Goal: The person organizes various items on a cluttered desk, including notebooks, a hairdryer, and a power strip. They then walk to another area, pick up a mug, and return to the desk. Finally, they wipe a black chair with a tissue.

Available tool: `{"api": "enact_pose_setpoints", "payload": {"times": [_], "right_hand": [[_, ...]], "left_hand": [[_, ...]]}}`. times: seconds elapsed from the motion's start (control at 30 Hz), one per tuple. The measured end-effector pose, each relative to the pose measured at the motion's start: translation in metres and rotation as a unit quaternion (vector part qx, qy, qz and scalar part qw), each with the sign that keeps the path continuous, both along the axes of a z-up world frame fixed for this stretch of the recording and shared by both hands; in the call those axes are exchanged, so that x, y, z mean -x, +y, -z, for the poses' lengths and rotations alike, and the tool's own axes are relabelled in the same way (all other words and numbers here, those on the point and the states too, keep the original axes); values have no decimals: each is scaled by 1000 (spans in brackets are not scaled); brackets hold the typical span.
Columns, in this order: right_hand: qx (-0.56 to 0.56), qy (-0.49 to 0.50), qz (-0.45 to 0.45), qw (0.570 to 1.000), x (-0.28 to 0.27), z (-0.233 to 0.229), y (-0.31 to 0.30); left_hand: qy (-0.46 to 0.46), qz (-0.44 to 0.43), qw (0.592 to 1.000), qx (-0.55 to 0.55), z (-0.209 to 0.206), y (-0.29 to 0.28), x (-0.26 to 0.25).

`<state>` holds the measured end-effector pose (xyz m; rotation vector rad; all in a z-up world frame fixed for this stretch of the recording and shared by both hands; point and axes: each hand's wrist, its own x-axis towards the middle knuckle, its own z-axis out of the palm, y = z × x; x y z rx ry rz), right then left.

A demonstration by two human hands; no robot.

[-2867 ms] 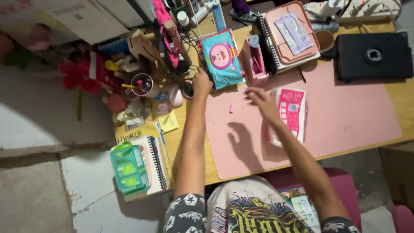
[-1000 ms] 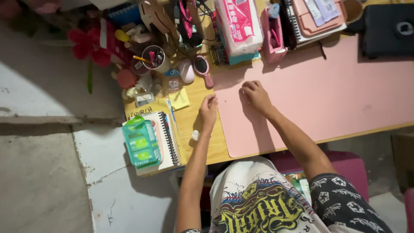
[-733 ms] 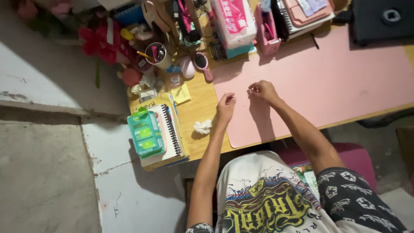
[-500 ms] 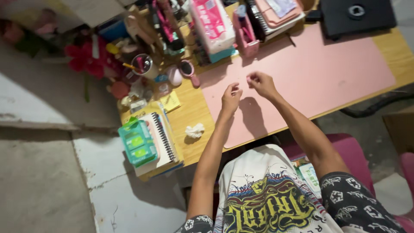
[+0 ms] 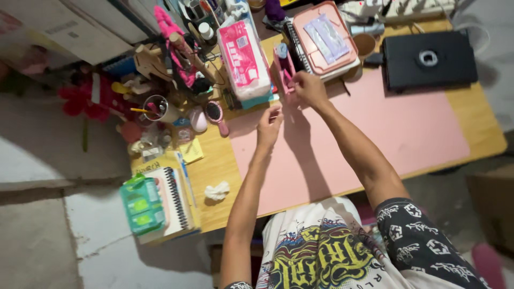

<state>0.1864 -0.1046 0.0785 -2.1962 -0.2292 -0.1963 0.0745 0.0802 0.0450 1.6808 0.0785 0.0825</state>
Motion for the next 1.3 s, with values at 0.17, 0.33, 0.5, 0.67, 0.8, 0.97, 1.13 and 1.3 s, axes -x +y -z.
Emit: {"api": "enact_pose_setpoints", "payload": {"times": [0.17, 0.33, 0.5, 0.67, 0.8, 0.97, 1.13, 1.3], "right_hand": [[3, -37, -70, 997, -29, -28, -40], [-76, -17, -46, 996, -56, -44, -112], [-33, -90, -2, 995, -75, -22, -157], [54, -137, -17, 989, -86, -8, -171], [98, -111, -17, 989, -90, -14, -168], [124, -51, 0, 991, -97, -29, -153], [122, -6, 39, 992, -94, -28, -143], [149, 10, 7, 989, -97, -18, -150]], "left_hand": [[0, -32, 999, -3, -14, -21, -42], [-33, -46, 998, 32, -29, -48, -86], [-16, -70, 997, 27, -27, -78, -130], [-42, -57, 983, -170, -23, -130, -163], [-89, -63, 941, -322, -25, -155, -176], [-75, -40, 921, -381, -27, -156, -172], [-78, -18, 925, -371, -18, -145, -173], [-45, 3, 923, -383, -18, -142, -174]]}}
